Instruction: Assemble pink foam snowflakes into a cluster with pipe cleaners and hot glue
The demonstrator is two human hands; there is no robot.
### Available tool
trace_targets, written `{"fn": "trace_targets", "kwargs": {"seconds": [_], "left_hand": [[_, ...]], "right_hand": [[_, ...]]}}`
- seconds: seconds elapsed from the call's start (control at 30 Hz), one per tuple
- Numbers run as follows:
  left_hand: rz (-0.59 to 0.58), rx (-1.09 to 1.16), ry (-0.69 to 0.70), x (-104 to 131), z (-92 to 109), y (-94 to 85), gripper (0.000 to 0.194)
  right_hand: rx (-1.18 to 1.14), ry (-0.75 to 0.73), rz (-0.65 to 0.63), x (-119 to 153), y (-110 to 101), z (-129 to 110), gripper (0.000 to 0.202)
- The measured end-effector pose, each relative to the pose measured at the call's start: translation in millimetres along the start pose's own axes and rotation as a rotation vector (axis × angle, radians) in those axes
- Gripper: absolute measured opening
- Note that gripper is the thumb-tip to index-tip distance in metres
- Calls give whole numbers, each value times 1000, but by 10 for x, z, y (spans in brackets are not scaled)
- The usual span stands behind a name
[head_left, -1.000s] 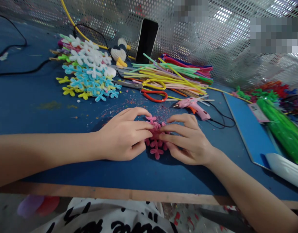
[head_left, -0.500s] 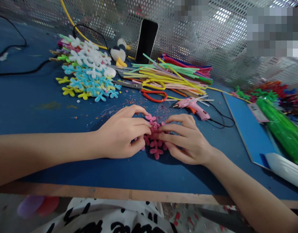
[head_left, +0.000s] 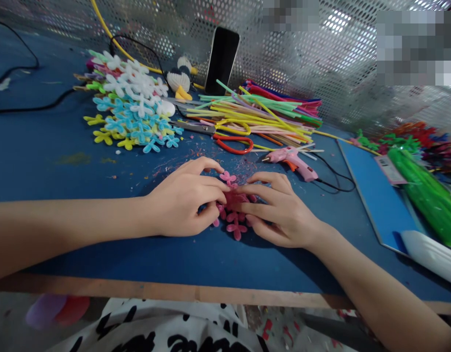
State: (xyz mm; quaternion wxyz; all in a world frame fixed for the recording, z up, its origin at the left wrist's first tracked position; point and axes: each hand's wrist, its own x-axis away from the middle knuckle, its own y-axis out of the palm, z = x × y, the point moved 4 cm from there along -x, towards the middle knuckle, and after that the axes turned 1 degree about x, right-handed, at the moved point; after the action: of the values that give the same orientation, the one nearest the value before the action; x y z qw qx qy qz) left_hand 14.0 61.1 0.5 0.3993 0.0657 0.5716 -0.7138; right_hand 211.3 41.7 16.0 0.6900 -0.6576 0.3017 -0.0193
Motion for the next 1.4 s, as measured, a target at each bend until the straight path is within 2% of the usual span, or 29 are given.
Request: {"fn": "trace_targets", "kwargs": {"seconds": [0.2,0.4,0.73,1.4], "left_hand": [[-14,10,-6,-3,0,-8,25],[57,13,26,0,4,-40,26],[19,18,17,-4,-8,-8,26],[6,30,4,-11,-7,-14,27]], "right_hand": [[-43,13,17,2,-10,16,28],[-67,0,134,2,-98,38,32],[-22,-51,95,-1,-60,27,22],[-47,-30,98,-5,-55,24,24]]}}
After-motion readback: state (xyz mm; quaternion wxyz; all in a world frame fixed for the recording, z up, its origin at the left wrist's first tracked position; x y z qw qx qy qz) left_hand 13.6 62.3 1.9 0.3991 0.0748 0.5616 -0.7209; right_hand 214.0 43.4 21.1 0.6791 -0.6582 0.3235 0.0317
